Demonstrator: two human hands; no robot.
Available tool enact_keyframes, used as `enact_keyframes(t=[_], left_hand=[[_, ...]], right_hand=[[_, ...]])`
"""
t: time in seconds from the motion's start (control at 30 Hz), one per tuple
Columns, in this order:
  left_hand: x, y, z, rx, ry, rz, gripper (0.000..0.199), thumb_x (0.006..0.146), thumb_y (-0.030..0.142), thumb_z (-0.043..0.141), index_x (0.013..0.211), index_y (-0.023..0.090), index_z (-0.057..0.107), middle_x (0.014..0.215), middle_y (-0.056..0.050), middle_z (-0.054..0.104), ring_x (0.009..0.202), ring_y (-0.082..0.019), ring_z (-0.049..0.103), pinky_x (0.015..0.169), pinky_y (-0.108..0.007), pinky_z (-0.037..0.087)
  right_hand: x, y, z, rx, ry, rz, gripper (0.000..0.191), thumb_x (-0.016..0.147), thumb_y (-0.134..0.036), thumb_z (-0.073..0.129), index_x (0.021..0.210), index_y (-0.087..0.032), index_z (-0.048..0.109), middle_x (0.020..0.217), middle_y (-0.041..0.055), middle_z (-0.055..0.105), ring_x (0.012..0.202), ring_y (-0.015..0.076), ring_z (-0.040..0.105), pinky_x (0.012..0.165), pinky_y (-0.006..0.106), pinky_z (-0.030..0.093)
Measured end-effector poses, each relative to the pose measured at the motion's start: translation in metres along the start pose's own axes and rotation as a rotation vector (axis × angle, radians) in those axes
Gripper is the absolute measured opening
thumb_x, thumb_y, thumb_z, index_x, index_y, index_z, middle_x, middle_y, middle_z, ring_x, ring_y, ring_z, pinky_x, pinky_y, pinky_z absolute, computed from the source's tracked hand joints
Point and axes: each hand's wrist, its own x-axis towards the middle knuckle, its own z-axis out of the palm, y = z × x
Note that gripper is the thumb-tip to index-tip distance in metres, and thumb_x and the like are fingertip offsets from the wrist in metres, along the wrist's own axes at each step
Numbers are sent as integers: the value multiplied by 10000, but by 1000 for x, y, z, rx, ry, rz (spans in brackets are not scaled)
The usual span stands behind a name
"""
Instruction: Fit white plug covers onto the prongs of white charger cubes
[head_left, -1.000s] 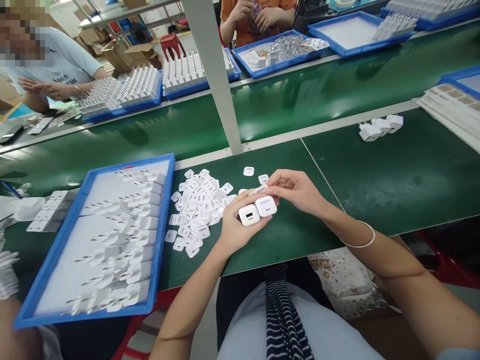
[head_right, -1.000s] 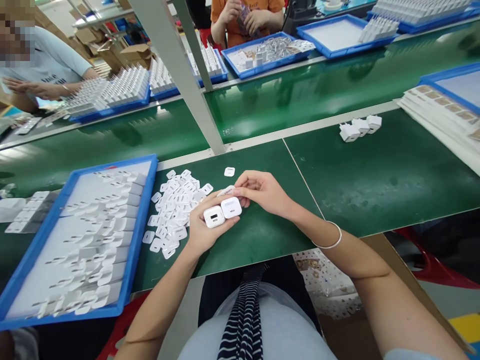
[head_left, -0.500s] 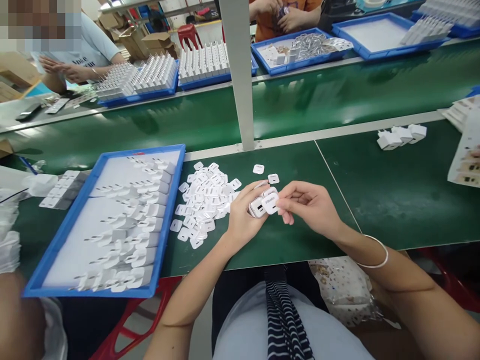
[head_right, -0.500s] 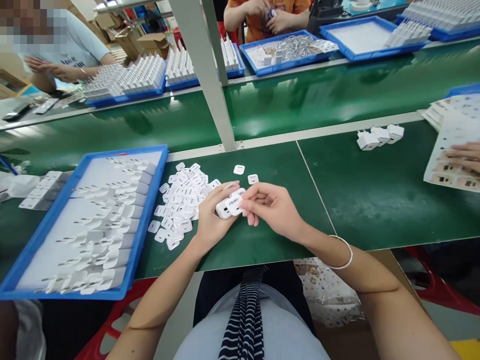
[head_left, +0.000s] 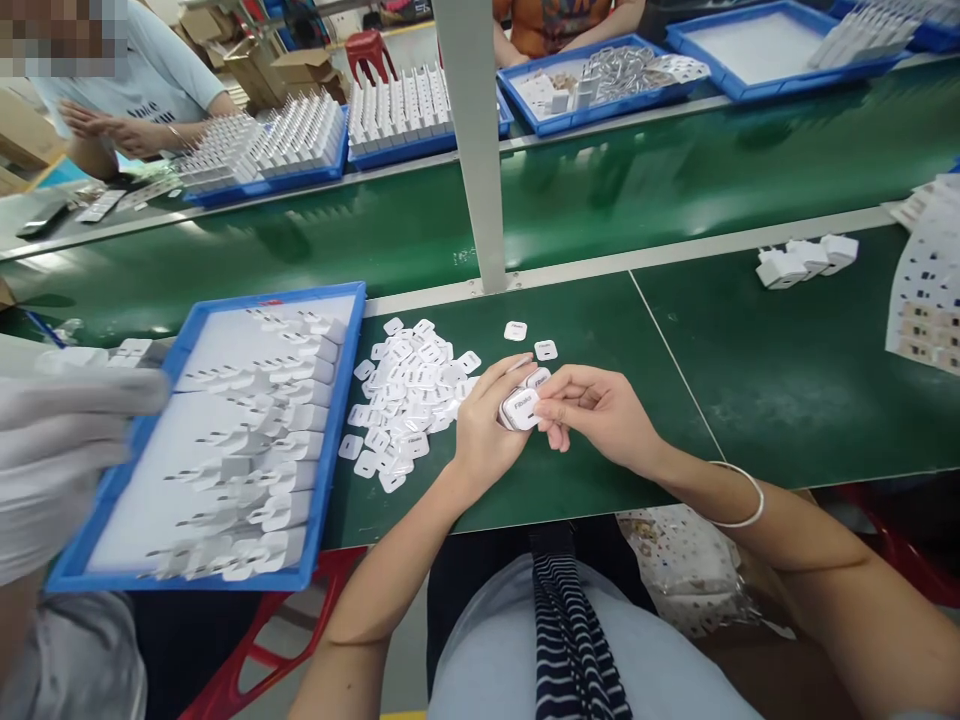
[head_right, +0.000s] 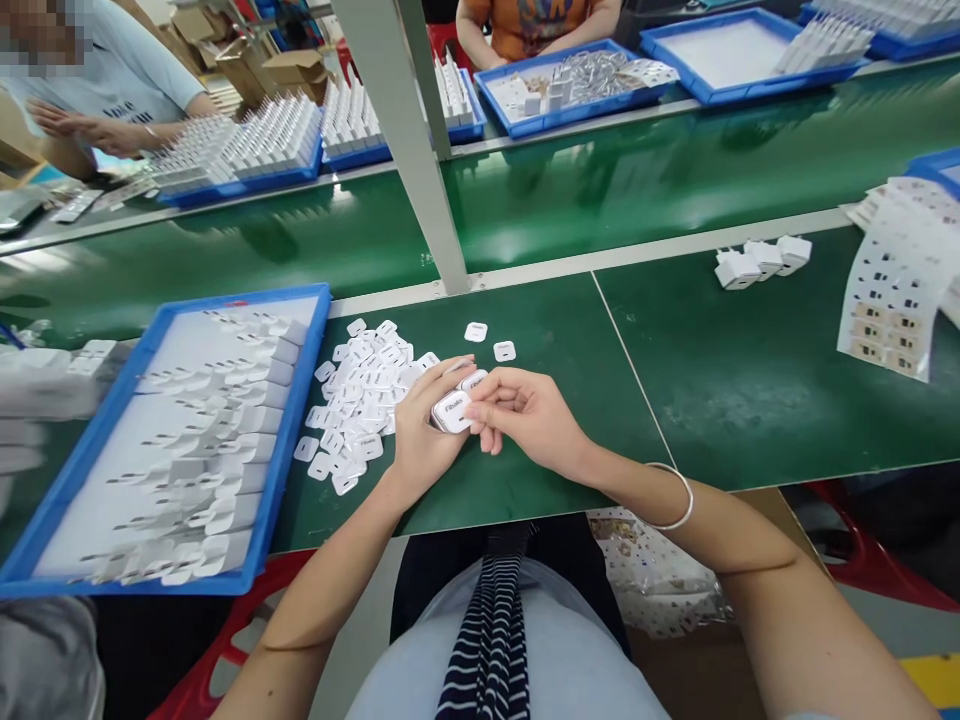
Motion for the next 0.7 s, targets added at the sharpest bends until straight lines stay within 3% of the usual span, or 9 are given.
enact_keyframes(t=[0.57,0.7], left_hand=[[-3,-1,3,19,-2,-6,307,866,209,708,1170,182,671,1251,-113,688,1131,-210,687,948,-347,601],[-4,-2,3,45,6,25,301,881,227,697,1178,182,664,1253,-113,688,1126,-212,690,945,-352,606]], right_hand=[[0,4,0,-15,7,6,258,760,-302,847,777,-142,645,625,10,681,428,90,589,417,196,504],[-1,6,1,-31,37,-2,303,764,-287,847,812,-169,572,626,-2,689,437,95,598,436,199,513]])
